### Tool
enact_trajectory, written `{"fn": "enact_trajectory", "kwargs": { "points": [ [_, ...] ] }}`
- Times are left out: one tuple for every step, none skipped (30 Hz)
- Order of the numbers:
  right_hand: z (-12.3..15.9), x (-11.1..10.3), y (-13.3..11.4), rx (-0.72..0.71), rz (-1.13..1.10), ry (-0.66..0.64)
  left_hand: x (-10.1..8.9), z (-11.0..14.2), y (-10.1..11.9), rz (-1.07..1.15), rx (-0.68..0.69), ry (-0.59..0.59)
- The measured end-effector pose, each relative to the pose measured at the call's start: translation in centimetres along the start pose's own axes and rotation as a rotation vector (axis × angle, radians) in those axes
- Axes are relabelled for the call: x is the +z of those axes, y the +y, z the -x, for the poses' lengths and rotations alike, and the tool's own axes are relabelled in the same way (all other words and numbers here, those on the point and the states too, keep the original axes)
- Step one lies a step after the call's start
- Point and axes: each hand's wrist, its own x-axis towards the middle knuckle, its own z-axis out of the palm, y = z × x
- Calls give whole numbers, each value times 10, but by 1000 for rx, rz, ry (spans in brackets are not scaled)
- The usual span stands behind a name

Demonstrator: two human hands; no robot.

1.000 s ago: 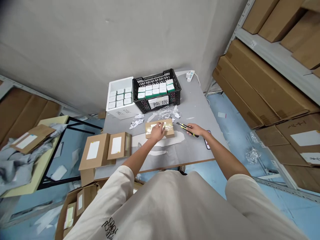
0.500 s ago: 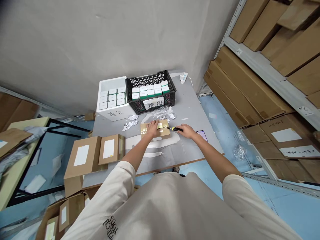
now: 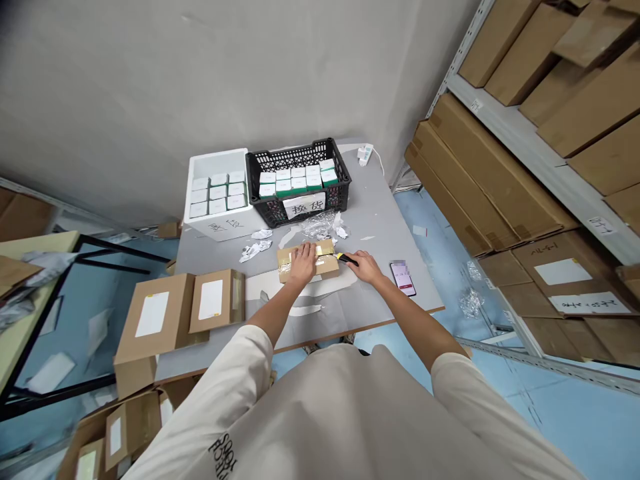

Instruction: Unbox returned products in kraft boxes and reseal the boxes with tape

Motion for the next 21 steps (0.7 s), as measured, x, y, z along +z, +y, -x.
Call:
{"fn": "enact_trajectory", "kwargs": {
  "points": [
    [1,1,2,-4,0,8,1,0,-1,-3,0,-2],
    [1,1,5,-10,5,13,2,-1,-2,-7,1,-2],
    [1,0,8,-18,14,15,3,-1,-2,-12,2,-1],
    [1,-2,12,-25,23,15,4,-2,-3,-17,4,0],
    [1,-5,15,-31,32,13,6,-2,-4,-24,5,0],
    [0,-7,19,-33,39,12,7,-2,-4,-31,6,0],
    [-1,-9,22,-33,44,11,8,-3,-4,-38,6,-1],
    [-3,-11,24,-34,47,11,8,-3,-4,-42,5,-1],
    [-5,-12,26,-35,47,11,8,-3,-4,-43,4,0],
    [-8,-13,28,-37,45,12,8,-3,-4,-40,2,0],
    [-11,-14,30,-40,40,14,7,-4,-4,-33,0,-1],
    [-14,-16,32,-37,31,23,6,-4,-4,-25,-2,-3],
    [-17,-18,34,-21,21,46,5,-3,-3,-18,-4,-7],
    [-20,-20,37,8,10,84,5,-3,-3,-13,-4,-9],
    [-22,-24,41,45,1,126,5,-3,-3,-11,-5,-9],
    [-25,-27,45,82,-6,162,5,-2,-3,-12,-7,-6],
    [-26,-31,48,110,-9,182,6,-2,-2,-14,-10,0],
    [-27,-34,51,120,-10,175,7,-2,-2,-17,-13,8],
    [-28,-36,53,120,-12,157,8,-2,-2,-18,-18,14],
    [-28,-37,54,114,-20,133,10,-2,-2,-17,-25,19],
    [-29,-37,53,112,-33,116,11,-1,-1,-14,-30,21]
  ]
}}
